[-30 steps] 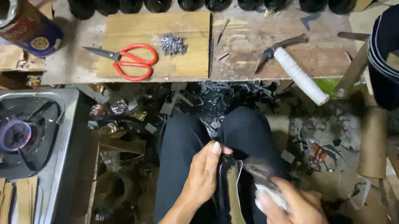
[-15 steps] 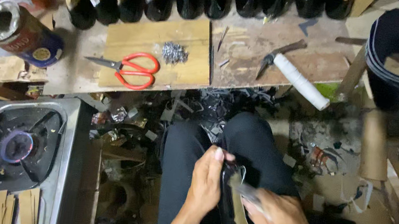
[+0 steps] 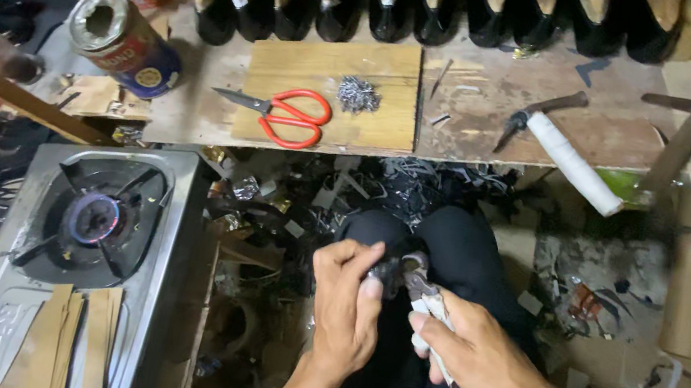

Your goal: The person uses a hammer and a small metal tool to repeatedly tap and adjust the sole of a black shoe held on their lap. They rotate the shoe and reposition the tool along the sole edge while striking with the hammer. The shoe remains in hand throughout; no final placement or completed state is shown.

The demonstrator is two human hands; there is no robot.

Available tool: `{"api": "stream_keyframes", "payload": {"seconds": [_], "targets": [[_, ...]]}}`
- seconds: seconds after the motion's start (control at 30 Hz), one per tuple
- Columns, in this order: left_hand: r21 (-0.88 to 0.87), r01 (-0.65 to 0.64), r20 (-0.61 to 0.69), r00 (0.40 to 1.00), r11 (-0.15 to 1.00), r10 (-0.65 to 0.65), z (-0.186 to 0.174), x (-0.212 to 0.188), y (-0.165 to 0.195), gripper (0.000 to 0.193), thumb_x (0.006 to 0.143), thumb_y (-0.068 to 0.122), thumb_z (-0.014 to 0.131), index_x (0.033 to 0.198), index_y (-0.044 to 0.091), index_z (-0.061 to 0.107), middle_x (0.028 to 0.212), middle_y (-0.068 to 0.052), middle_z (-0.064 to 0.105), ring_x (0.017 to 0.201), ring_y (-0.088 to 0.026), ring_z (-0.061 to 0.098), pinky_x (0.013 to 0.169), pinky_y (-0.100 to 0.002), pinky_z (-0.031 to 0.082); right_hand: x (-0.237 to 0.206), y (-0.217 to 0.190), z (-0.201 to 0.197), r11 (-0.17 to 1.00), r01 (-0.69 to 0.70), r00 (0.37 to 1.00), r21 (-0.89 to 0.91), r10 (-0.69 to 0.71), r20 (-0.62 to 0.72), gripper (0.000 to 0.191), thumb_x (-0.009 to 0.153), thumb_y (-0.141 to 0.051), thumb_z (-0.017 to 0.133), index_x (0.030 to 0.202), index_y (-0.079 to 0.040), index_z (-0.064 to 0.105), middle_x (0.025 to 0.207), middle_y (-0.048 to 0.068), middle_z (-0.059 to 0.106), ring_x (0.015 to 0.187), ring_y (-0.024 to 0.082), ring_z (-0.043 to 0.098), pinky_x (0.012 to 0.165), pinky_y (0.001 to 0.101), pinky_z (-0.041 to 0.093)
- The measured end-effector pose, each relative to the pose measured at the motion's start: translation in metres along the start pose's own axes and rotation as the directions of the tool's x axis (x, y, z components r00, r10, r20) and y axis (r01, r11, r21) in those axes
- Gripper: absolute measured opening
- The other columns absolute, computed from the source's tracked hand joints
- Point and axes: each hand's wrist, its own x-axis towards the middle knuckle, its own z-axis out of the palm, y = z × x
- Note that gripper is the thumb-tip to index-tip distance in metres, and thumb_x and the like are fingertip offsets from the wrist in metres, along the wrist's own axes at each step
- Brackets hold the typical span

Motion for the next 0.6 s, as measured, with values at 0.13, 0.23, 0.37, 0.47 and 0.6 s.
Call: {"api": "stream_keyframes", "payload": {"seconds": [0.13,0.23,0.37,0.47,0.6], "targets": [[0.01,-0.017,0.03,0.999,1.0,0.017,-0.008,-0.008,-0.008,0.034,0.105,0.018,0.054,0.134,0.001,0.059,0.123,-0.02,0.059,0.114,-0.033,0.057,0.103,-0.042,0.047,-0.004,-0.008,-0.01,0.86,0.4,0.912,-0.318,-0.408,0.045,0.022,0.096,-0.016,0.058,0.113,-0.002,0.063,0.079,0.009,0.071,0.064,0.022,0.069,0.057,0.0351,0.055],[0.039,-0.054,0.058,0.997,0.998,0.052,-0.016,-0.006,-0.011,0.036,0.105,0.023,0.055,0.134,0.001,0.058,0.124,-0.02,0.058,0.114,-0.034,0.058,0.103,-0.041,0.048,-0.008,-0.005,-0.011,0.64,0.458,0.848,-0.617,-0.523,0.086,0.054,0.087,-0.014,0.064,0.139,-0.005,0.054,0.091,0.015,0.069,0.064,0.033,0.069,0.056,0.0429,0.055],[0.294,-0.028,0.145,0.989,0.956,-0.015,-0.026,0.003,-0.002,0.038,0.101,0.026,0.056,0.131,0.003,0.061,0.12,-0.017,0.064,0.107,-0.034,0.059,0.091,-0.044,0.045,0.009,0.013,0.011,0.532,0.39,0.813,-0.751,-0.582,0.01,0.068,0.084,-0.014,0.069,0.149,-0.008,0.05,0.094,0.017,0.069,0.061,0.037,0.069,0.053,0.0458,0.056],[0.479,0.097,0.189,0.959,0.872,-0.211,-0.024,0.006,0.01,0.043,0.097,0.023,0.055,0.133,0.001,0.06,0.121,-0.018,0.065,0.107,-0.039,0.057,0.085,-0.047,0.046,0.024,0.03,0.034,0.535,0.556,0.595,-0.636,-0.791,-0.145,0.059,0.087,-0.008,0.066,0.143,-0.001,0.05,0.095,0.018,0.069,0.068,0.038,0.07,0.055,0.0435,0.058],[0.298,0.188,0.179,0.952,0.936,-0.249,-0.025,0.004,0.019,0.037,0.1,0.016,0.053,0.132,-0.002,0.059,0.123,-0.021,0.062,0.112,-0.041,0.057,0.094,-0.048,0.049,0.016,0.033,0.048,0.632,0.484,0.7,-0.605,-0.695,-0.166,0.06,0.086,-0.008,0.067,0.143,-0.004,0.05,0.093,0.017,0.068,0.07,0.039,0.069,0.059,0.0465,0.057]]}}
